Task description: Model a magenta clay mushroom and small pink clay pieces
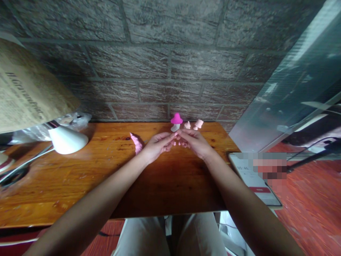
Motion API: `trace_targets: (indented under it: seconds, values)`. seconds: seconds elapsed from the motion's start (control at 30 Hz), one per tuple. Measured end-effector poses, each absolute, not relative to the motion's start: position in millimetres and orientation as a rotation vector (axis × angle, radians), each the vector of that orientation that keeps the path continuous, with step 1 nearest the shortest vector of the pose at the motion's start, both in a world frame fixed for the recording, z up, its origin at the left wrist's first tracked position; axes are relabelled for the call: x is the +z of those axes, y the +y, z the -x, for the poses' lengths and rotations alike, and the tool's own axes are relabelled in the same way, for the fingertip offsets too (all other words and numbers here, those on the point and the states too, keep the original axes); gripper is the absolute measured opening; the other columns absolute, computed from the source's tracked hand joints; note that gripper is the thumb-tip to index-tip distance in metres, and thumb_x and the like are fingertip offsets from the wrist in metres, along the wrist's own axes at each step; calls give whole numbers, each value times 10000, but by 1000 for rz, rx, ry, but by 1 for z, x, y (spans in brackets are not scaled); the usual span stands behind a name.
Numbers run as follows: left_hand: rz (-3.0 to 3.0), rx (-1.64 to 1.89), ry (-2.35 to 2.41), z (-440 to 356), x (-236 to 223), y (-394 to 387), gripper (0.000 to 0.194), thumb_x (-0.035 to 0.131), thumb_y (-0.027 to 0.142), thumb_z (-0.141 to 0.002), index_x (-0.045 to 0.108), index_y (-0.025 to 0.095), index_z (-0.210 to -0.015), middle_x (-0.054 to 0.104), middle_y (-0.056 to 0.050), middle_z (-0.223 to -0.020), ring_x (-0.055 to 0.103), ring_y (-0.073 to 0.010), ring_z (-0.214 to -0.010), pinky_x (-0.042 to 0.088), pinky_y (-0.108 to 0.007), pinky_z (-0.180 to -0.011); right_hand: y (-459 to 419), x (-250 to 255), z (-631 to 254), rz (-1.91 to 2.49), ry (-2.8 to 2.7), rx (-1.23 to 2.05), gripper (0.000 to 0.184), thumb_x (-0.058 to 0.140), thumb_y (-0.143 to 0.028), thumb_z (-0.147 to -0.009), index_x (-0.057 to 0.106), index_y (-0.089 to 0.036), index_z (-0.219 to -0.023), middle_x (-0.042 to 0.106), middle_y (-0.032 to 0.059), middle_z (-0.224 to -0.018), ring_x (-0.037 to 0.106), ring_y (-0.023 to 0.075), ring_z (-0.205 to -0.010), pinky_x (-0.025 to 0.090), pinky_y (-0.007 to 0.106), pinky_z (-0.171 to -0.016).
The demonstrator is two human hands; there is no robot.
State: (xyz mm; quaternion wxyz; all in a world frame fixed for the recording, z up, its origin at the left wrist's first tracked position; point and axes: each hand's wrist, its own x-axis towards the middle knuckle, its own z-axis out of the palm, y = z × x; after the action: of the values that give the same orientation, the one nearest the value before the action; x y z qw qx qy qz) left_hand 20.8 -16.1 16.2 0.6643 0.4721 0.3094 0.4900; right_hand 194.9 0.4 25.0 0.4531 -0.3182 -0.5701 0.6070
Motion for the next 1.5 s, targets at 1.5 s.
trace_targets:
  seconds: [1.5]
  values:
    - [-1061, 1057, 522, -19, 15, -17, 291, 818, 385, -750, 740, 137, -881, 658, -23, -718, 525, -72, -583, 359, -189, -511, -4, 25, -188, 551, -1372, 1589, 296, 834, -388, -721, 750, -205, -939, 626, -18, -691, 415, 42, -499, 240, 193, -434]
